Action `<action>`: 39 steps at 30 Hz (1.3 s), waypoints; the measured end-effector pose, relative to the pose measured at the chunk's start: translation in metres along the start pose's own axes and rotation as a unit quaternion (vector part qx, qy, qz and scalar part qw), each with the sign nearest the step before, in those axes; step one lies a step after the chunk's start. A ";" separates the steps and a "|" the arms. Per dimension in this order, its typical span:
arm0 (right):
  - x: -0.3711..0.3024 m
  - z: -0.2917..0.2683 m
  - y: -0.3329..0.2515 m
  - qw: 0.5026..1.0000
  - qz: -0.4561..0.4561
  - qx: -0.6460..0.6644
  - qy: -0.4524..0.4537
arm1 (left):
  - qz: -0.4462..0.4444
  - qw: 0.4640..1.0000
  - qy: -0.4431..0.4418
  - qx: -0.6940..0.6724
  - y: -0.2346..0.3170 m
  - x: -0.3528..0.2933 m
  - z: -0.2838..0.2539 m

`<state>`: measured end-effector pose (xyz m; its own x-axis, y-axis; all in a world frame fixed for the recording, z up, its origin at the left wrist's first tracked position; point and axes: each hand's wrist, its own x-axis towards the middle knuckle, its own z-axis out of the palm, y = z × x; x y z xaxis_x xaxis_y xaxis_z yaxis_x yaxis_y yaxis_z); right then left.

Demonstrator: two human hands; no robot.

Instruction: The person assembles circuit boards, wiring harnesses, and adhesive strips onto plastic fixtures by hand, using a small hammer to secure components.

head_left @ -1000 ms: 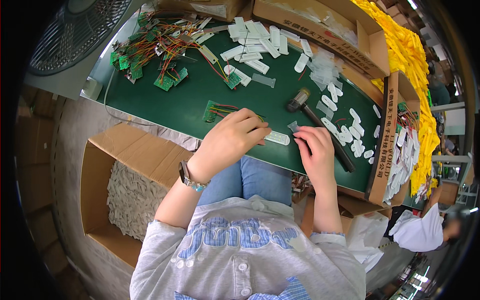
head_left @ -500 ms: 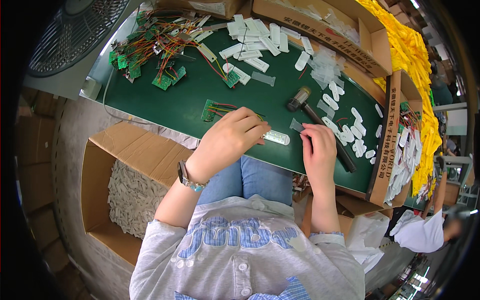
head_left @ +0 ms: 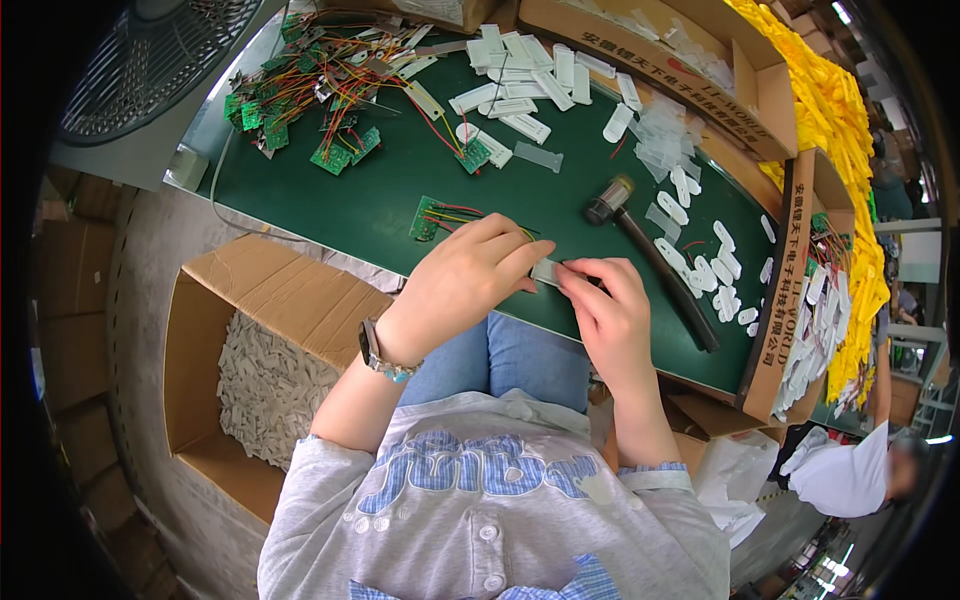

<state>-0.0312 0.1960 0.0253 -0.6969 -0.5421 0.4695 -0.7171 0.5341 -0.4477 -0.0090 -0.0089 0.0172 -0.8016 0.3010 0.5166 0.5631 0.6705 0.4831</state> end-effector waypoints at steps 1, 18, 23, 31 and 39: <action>0.000 0.001 0.000 1.000 0.000 0.000 -0.003 | -0.001 1.000 0.000 0.001 0.000 0.000 -0.001; -0.002 0.001 -0.002 0.998 0.042 0.038 0.034 | -0.017 0.999 0.023 -0.015 0.003 0.000 -0.003; -0.002 0.001 -0.002 0.998 0.047 0.039 0.034 | -0.025 0.999 0.019 -0.026 0.003 -0.002 -0.003; -0.001 0.001 -0.002 0.997 0.054 0.045 0.036 | -0.009 0.999 0.020 -0.028 -0.001 -0.002 -0.002; -0.001 0.000 -0.003 0.997 0.054 0.041 0.032 | 0.010 1.000 0.008 -0.016 0.000 0.000 -0.002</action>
<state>-0.0282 0.1953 0.0257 -0.7696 -0.4405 0.4623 -0.6385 0.5309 -0.5571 -0.0083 -0.0103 0.0182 -0.7870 0.3031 0.5374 0.5852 0.6426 0.4946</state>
